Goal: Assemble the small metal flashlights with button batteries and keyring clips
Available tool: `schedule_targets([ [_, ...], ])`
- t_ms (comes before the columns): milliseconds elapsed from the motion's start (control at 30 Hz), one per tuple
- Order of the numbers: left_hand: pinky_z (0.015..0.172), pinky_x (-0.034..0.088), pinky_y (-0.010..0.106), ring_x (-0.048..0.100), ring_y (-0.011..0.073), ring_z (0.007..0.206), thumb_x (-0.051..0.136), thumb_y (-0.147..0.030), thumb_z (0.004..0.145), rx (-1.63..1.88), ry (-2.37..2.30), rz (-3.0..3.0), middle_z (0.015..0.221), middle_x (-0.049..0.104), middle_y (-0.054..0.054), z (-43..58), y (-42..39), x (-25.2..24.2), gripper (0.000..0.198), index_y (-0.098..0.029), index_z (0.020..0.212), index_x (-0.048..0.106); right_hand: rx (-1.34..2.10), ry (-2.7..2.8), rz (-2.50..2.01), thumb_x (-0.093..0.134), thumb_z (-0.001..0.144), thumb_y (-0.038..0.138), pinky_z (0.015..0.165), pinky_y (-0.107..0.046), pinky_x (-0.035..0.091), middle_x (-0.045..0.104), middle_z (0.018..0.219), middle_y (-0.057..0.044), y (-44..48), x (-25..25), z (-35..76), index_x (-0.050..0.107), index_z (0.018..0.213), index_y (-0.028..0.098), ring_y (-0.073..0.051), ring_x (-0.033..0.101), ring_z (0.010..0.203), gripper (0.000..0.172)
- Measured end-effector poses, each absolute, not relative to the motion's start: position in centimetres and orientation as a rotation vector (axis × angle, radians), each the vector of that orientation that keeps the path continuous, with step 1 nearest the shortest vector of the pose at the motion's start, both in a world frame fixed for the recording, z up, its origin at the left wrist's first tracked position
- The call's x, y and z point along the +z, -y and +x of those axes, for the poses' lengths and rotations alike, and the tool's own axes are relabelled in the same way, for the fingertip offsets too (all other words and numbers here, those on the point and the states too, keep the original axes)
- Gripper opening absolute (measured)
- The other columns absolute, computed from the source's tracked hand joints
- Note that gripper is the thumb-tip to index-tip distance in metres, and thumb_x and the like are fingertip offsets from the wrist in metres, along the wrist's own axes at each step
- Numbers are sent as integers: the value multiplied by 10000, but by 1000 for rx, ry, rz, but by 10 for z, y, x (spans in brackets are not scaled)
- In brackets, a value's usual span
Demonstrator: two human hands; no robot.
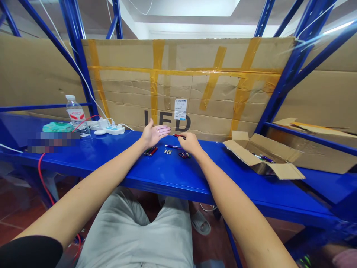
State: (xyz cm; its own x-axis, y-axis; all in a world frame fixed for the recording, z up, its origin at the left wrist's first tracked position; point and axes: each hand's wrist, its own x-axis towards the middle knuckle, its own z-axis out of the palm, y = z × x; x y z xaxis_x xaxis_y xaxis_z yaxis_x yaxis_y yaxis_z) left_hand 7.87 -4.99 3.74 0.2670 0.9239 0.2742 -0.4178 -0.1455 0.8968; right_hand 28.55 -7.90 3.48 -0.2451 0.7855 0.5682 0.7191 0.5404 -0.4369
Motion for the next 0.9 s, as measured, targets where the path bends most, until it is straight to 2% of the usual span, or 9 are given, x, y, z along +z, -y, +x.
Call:
schedule_targets([
  [233,922,505,375,605,293,1167,258,-722,883,1257,-580,1203,1181,664,223,79,50,37,794,-84,1150,646,79,2015,-1218,484,864,231,770,-298,458,762,941,-97,79,34,285,775,918,158,-222,658,856,304],
  [367,931,507,393,615,297,1149,263,-724,883,1260,-557,1155,1162,670,227,80,51,37,797,-75,1148,641,100,1982,-1198,498,864,240,783,-298,457,760,961,-104,77,34,286,770,926,144,-225,660,871,296],
  [667,1030,440,402,600,308,1182,174,-730,890,1241,-571,1121,1244,630,247,80,53,39,887,-29,1224,603,100,1969,-1230,511,871,227,791,-284,457,762,970,-94,79,35,287,769,941,152,-219,668,900,278],
  [900,1057,419,390,604,307,1178,199,-721,895,1242,-562,1123,1263,618,251,80,49,36,885,-9,1247,587,64,1965,-1233,513,871,211,807,-295,460,757,1000,-112,75,34,289,770,945,143,-230,670,914,276],
])
